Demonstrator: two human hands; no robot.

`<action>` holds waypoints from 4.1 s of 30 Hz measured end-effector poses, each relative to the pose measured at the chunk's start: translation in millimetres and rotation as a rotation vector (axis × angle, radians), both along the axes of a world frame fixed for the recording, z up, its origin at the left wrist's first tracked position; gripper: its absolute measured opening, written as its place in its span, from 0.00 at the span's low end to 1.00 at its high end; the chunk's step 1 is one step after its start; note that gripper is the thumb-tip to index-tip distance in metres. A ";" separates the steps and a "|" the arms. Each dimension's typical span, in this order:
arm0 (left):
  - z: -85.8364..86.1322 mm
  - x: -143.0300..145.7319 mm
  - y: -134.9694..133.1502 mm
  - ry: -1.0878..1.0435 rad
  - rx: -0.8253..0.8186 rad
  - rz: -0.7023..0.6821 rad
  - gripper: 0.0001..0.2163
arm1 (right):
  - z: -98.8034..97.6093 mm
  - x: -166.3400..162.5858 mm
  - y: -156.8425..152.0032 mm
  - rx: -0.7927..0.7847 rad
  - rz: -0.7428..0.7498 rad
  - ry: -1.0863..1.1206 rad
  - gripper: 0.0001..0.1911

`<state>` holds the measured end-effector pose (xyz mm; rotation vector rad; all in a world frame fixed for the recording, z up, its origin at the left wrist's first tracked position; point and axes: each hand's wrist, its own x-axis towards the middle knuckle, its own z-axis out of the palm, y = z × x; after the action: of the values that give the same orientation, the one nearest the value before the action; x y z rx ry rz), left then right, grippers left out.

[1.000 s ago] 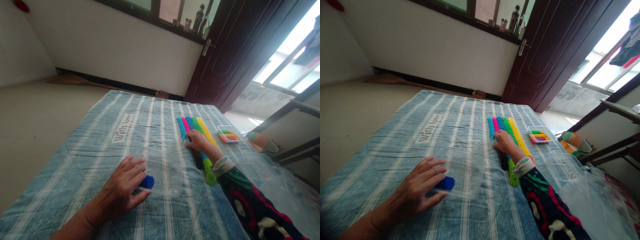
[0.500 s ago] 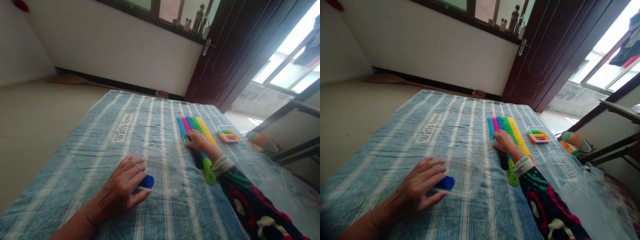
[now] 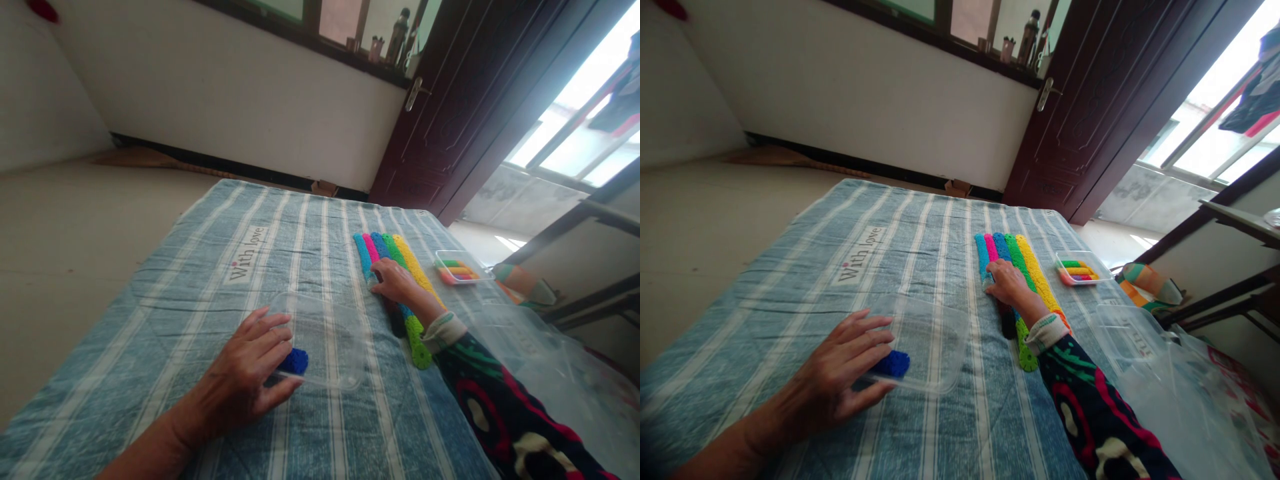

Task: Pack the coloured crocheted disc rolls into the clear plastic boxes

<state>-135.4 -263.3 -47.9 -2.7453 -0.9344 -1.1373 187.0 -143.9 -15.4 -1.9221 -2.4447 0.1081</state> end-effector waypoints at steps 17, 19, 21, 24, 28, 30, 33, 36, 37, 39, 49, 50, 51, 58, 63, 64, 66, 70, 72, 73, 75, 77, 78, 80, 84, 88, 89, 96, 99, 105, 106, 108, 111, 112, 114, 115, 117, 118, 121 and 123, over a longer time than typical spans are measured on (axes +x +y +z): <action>-0.9 -0.6 0.7 0.014 0.017 -0.011 0.07 | -3.9 1.5 0.3 0.020 0.023 0.031 0.12; -0.9 -0.5 0.8 0.011 0.021 -0.012 0.07 | -4.5 1.7 0.4 0.022 0.025 0.033 0.12; -0.6 -0.4 0.6 0.010 0.022 -0.009 0.07 | -5.2 1.9 0.6 0.024 0.026 0.035 0.11; 0.2 -0.2 0.2 0.015 0.012 -0.006 0.07 | -6.0 2.4 1.2 0.028 0.030 0.037 0.11; 0.8 0.2 0.0 0.008 0.013 -0.007 0.07 | -6.0 2.4 1.7 0.035 0.042 0.040 0.10; 0.9 0.4 0.0 0.008 0.019 -0.003 0.07 | -5.4 1.8 1.0 0.038 0.056 0.043 0.09; 0.9 0.5 0.1 0.015 0.022 0.000 0.07 | -3.8 0.4 -1.1 0.042 0.082 0.044 0.07; 0.8 0.3 0.0 0.020 0.016 -0.001 0.07 | -1.4 0.0 -3.7 0.040 0.102 0.040 0.06; 0.9 0.3 0.0 0.022 0.013 -0.002 0.07 | -0.6 0.3 -4.4 0.037 0.108 0.038 0.06; 1.1 0.3 -0.1 0.025 0.008 -0.005 0.07 | 0.8 1.0 -5.3 0.031 0.121 0.035 0.06; 0.7 0.4 -0.6 0.010 -0.005 -0.002 0.07 | 9.0 3.8 -6.0 0.032 0.157 0.071 0.09; 0.1 0.5 -0.9 0.009 -0.011 0.001 0.07 | 14.2 3.5 -9.1 0.041 0.167 0.093 0.09; -0.4 0.7 -1.1 0.010 -0.014 0.001 0.07 | 20.7 2.3 -13.8 0.053 0.184 0.124 0.10; 3.8 0.6 -3.3 0.054 -0.020 0.002 0.08 | 74.6 -50.1 -79.9 0.015 0.530 0.261 0.06; 5.2 0.8 -4.1 0.104 -0.021 0.006 0.08 | 57.5 -96.8 -98.1 -0.147 0.793 0.121 0.05; 3.9 1.1 -4.0 0.087 -0.022 0.010 0.07 | 48.7 -101.3 -96.6 -0.158 0.806 0.102 0.06; 0.7 1.7 -3.8 0.066 -0.022 0.007 0.07 | 31.4 -106.1 -91.8 -0.174 0.821 0.081 0.07; -3.4 2.3 -2.9 0.070 -0.035 -0.008 0.08 | 8.3 -107.7 -85.0 -0.198 0.856 0.189 0.08; -4.0 2.5 -2.5 0.072 -0.036 -0.012 0.09 | 2.9 -108.4 -84.2 -0.196 0.846 0.263 0.09; -4.1 2.5 -2.4 0.073 -0.034 -0.013 0.10 | 1.1 -109.0 -84.3 -0.195 0.839 0.295 0.09; -4.1 2.5 -2.5 0.077 -0.030 -0.011 0.10 | -1.8 -110.1 -84.9 -0.198 0.827 0.352 0.09; -4.1 2.4 -2.9 0.077 -0.029 -0.009 0.11 | -4.7 -111.0 -85.8 -0.195 0.807 0.406 0.09; -4.1 2.2 -3.0 0.078 -0.029 -0.008 0.11 | -6.1 -111.2 -86.4 -0.189 0.787 0.433 0.09; -4.1 2.1 -2.9 0.079 -0.029 -0.007 0.11 | -8.5 -111.5 -87.7 -0.184 0.737 0.474 0.10; -2.7 3.2 -2.3 0.074 -0.003 -0.005 0.11 | -10.4 -112.3 -90.8 -0.202 0.640 0.526 0.11; 0.6 5.6 -3.4 0.067 0.033 -0.009 0.10 | -9.5 -114.8 -94.9 -0.212 0.599 0.564 0.12; 1.4 6.2 -4.0 0.068 0.041 -0.011 0.10 | -9.1 -115.5 -95.9 -0.209 0.595 0.572 0.12; 6.5 10.0 -9.5 0.103 0.044 -0.003 0.08 | -6.9 -117.9 -98.0 -0.186 0.568 0.588 0.12; 7.5 11.5 -10.9 0.121 0.042 0.003 0.06 | -8.1 -118.6 -97.3 -0.195 0.533 0.558 0.09; 0.2 12.6 -8.3 0.080 0.070 -0.025 0.05 | -4.5 -122.2 -95.9 -0.220 0.455 0.446 0.07; -0.8 12.6 -7.8 0.082 0.070 -0.027 0.05 | -2.5 -122.6 -95.9 -0.225 0.449 0.442 0.07; -1.9 12.5 -7.2 0.084 0.075 -0.037 0.05 | 1.2 -123.0 -96.1 -0.236 0.439 0.444 0.09; -2.1 12.9 -7.1 0.085 0.073 -0.049 0.05 | 2.4 -122.6 -96.4 -0.251 0.428 0.446 0.11; -2.0 13.0 -7.2 0.086 0.069 -0.048 0.05 | 1.5 -122.4 -96.5 -0.250 0.431 0.445 0.11; -1.8 13.3 -7.4 0.090 0.068 -0.042 0.06 | -0.8 -121.6 -97.0 -0.229 0.450 0.458 0.11; -1.8 13.3 -7.5 0.090 0.071 -0.038 0.06 | -1.2 -120.7 -97.2 -0.206 0.463 0.470 0.12; -1.8 13.1 -7.6 0.087 0.082 -0.028 0.07 | 1.6 -116.0 -97.1 -0.133 0.476 0.505 0.13; -1.8 12.9 -7.6 0.086 0.087 -0.025 0.06 | 5.2 -111.7 -96.3 -0.084 0.470 0.522 0.12; -1.4 12.4 -7.7 0.091 0.078 -0.029 0.04 | 21.7 -87.9 -86.8 0.120 0.371 0.546 0.06; -0.9 12.4 -8.2 0.088 0.064 -0.032 0.04 | 31.2 -64.8 -72.7 0.293 0.229 0.492 0.04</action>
<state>-123.0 -271.5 -48.8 -2.7431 -0.8323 -1.0232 122.2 -216.5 15.9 -1.3060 -2.1868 0.1895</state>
